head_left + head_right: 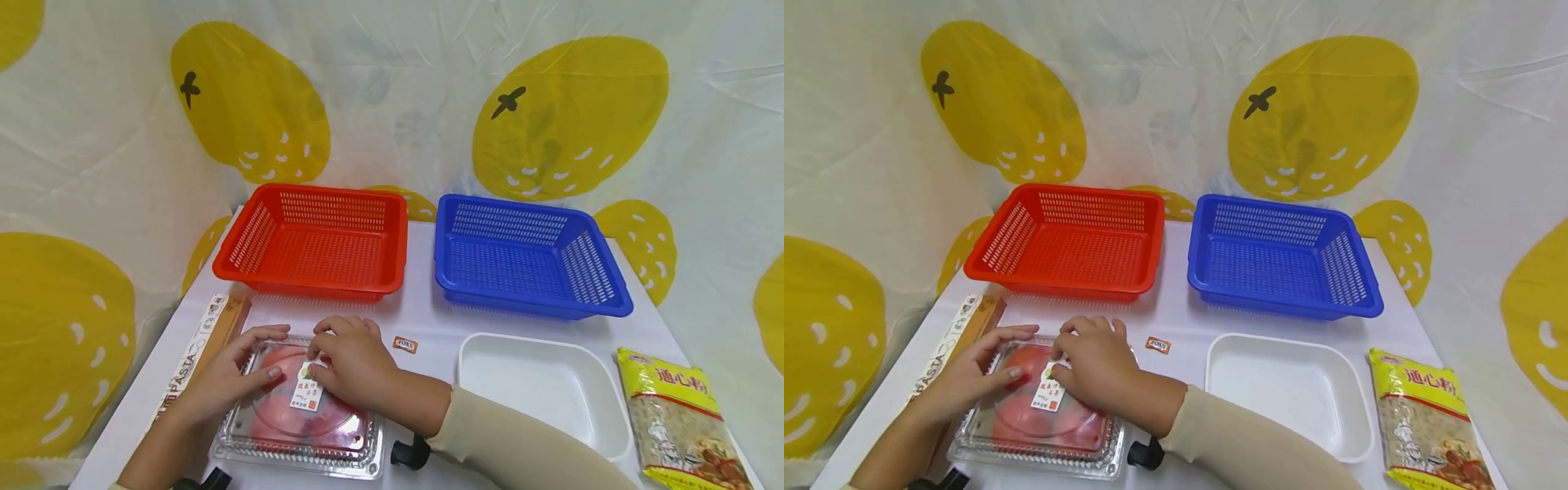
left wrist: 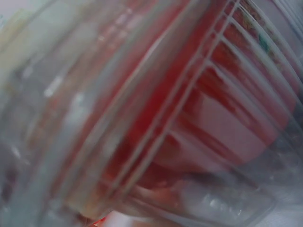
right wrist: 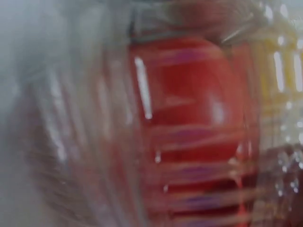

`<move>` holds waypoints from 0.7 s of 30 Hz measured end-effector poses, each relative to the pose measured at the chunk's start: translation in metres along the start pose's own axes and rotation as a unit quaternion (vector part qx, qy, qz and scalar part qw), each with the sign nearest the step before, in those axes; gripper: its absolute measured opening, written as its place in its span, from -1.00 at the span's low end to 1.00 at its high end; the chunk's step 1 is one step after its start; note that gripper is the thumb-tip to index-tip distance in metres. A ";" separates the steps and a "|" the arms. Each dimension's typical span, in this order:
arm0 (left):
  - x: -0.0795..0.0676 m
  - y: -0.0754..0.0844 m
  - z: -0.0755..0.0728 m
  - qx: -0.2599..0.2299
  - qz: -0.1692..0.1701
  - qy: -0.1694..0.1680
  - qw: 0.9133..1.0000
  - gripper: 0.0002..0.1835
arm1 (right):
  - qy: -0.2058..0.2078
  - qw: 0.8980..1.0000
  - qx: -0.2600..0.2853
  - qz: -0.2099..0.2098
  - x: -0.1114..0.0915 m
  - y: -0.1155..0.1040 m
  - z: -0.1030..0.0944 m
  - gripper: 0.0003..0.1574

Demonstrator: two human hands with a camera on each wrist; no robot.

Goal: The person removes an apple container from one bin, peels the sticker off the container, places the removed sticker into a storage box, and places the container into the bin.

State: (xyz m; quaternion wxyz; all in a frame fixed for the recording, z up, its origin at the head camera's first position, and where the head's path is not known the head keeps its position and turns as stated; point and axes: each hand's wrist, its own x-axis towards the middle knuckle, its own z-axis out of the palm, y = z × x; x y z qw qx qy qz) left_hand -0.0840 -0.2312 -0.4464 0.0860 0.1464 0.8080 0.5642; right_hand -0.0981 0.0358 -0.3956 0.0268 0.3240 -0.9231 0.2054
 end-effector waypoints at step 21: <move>0.001 0.000 -0.002 0.019 0.011 -0.004 1.000 -0.44 | -0.128 0.910 0.388 -0.072 -0.020 0.031 -0.080 -0.86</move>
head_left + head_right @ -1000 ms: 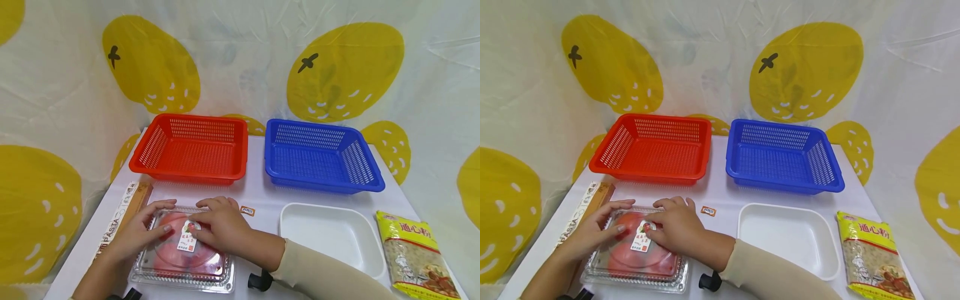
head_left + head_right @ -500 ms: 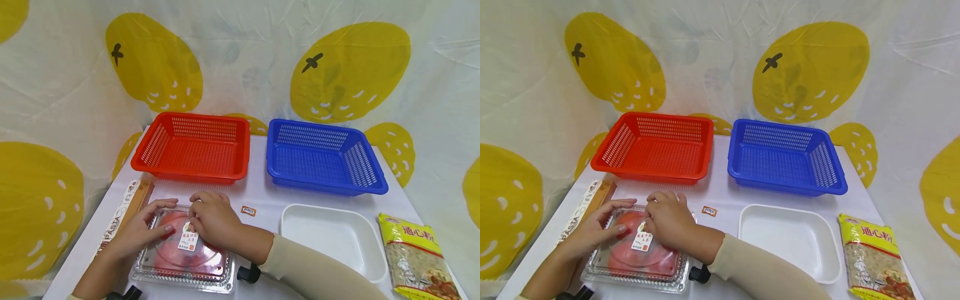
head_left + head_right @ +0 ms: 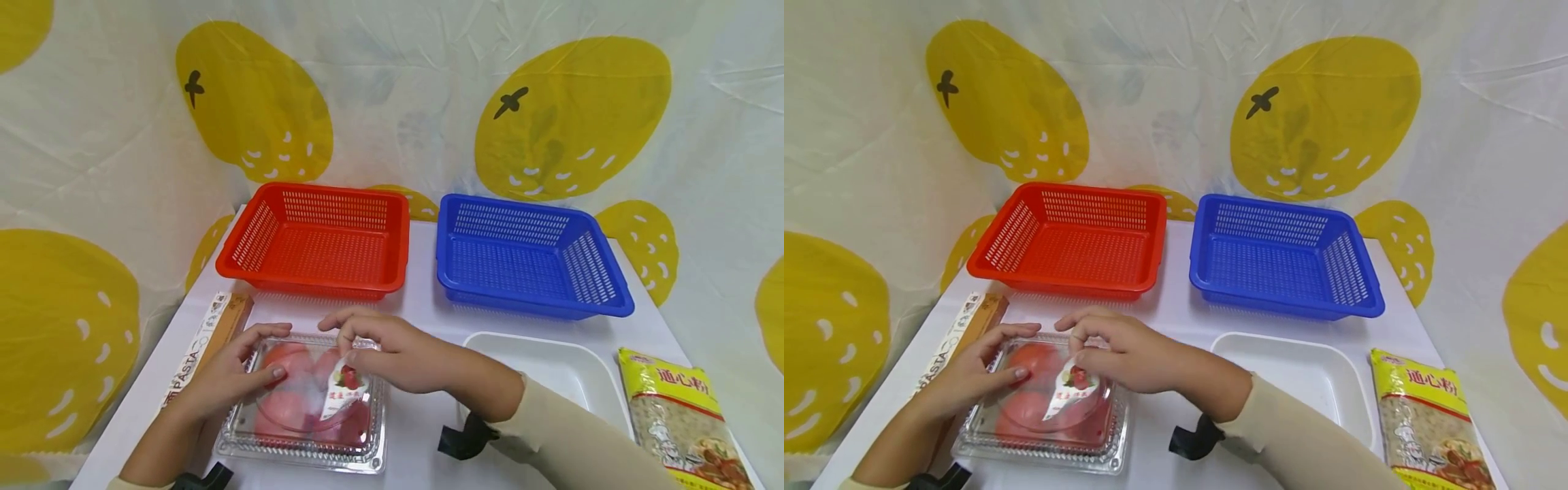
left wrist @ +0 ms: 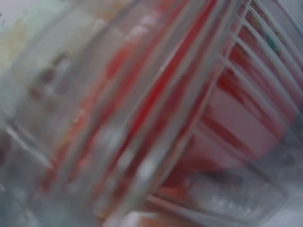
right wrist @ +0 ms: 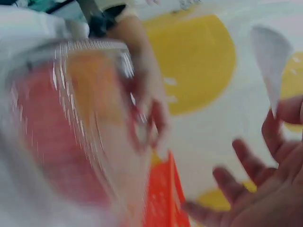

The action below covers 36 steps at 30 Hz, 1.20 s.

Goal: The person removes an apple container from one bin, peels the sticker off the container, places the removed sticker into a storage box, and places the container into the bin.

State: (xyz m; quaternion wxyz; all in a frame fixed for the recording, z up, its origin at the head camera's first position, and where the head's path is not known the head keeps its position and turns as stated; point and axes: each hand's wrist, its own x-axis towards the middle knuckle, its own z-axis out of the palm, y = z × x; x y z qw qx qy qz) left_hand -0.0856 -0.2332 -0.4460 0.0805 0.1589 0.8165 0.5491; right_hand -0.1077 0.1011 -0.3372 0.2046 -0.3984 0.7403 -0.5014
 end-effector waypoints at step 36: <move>0.001 -0.002 0.002 0.004 0.017 0.001 1.000 -0.42 | -0.108 0.977 -0.067 0.174 -0.211 0.140 -0.126 -0.78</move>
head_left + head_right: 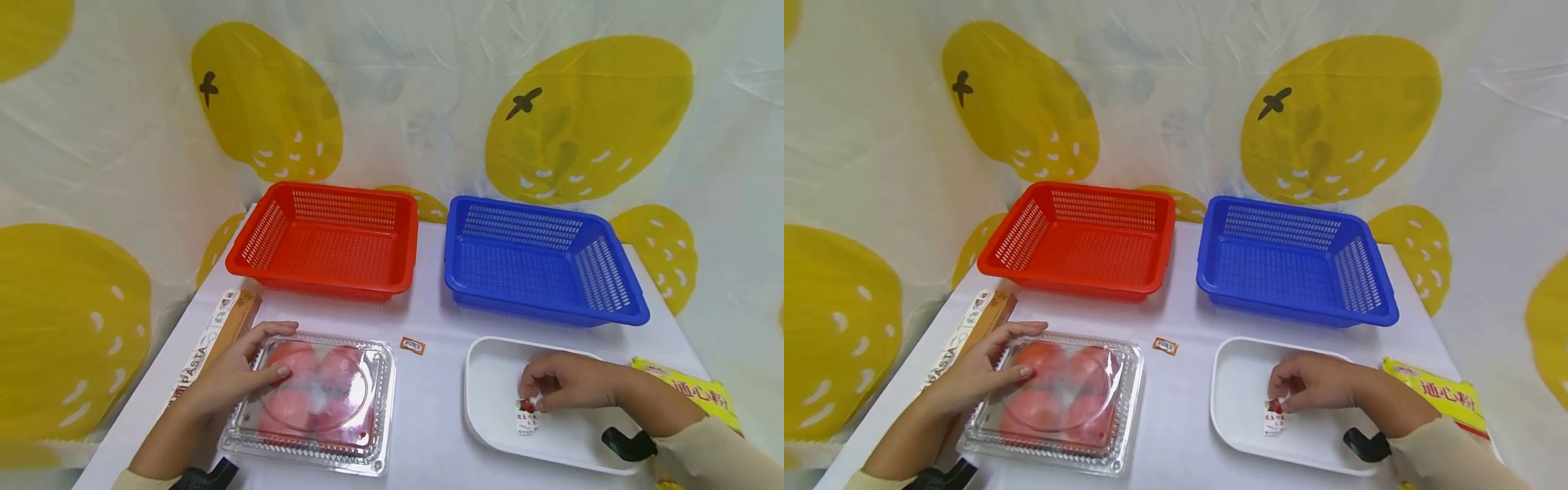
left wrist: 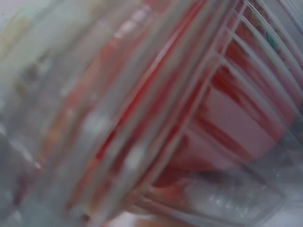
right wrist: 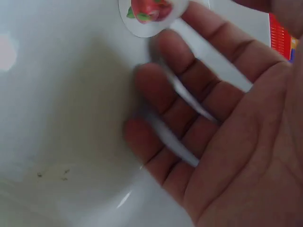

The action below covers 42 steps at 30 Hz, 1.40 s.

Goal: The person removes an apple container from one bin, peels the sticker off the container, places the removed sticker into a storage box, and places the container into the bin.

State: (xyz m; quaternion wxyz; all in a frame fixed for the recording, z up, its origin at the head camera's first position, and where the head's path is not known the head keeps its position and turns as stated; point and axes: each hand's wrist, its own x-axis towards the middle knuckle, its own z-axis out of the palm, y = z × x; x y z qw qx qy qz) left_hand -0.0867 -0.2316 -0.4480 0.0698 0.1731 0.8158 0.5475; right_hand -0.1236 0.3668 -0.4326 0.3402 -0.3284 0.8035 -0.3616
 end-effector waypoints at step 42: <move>0.092 0.000 -0.107 0.001 -0.078 0.161 0.984 -0.31 | 0.336 0.889 0.309 0.029 0.155 -0.152 0.159 -0.04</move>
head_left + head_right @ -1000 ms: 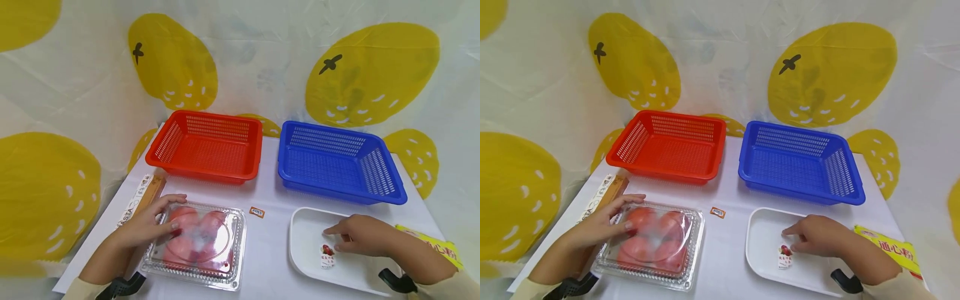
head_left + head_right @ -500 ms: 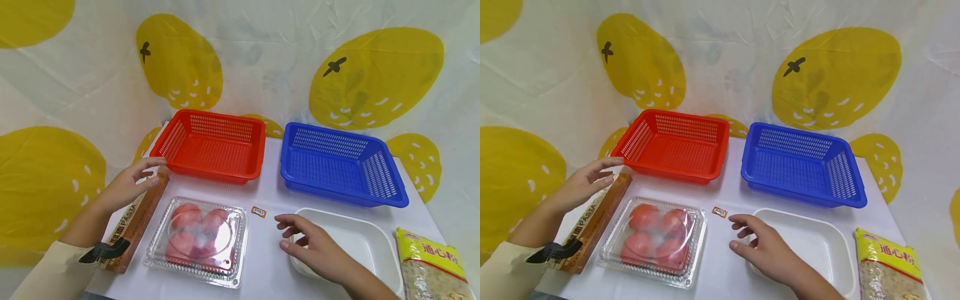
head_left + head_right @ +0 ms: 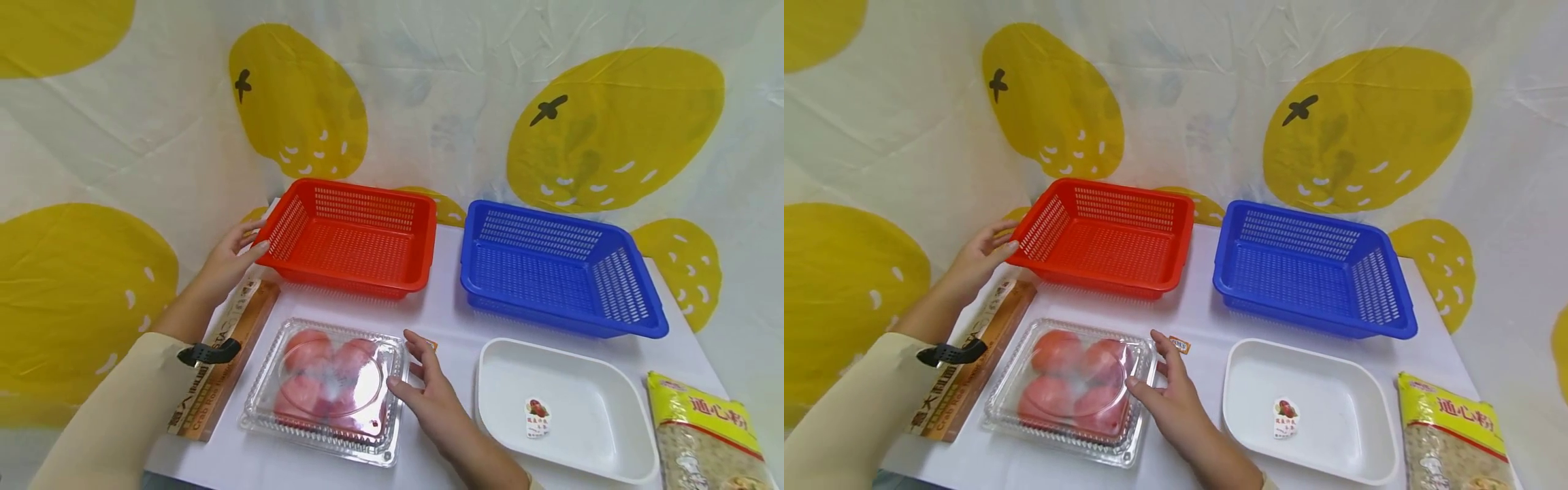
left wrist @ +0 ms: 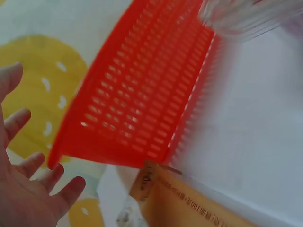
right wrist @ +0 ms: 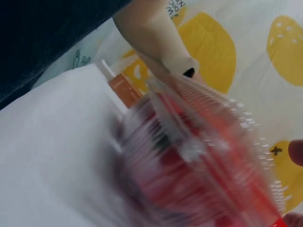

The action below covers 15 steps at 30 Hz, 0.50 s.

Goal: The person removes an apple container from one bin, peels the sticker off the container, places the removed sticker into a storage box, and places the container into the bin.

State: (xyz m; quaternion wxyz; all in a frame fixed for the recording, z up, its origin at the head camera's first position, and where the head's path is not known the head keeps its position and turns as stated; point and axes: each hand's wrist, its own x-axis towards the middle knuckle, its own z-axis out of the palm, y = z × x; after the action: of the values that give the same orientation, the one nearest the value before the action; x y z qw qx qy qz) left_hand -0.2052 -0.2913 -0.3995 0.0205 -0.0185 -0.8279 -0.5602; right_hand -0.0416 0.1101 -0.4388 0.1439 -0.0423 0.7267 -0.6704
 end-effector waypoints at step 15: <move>0.021 -0.031 0.012 -0.126 -0.075 0.005 0.989 -0.32 | -0.017 1.000 -0.001 -0.015 0.018 0.019 0.015 0.08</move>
State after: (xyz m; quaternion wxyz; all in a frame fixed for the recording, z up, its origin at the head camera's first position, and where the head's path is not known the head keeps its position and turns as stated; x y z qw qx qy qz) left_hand -0.2279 -0.2913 -0.4315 -0.0193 0.0439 -0.7498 -0.6600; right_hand -0.0519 0.0928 -0.4615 0.1458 -0.0648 0.7244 -0.6706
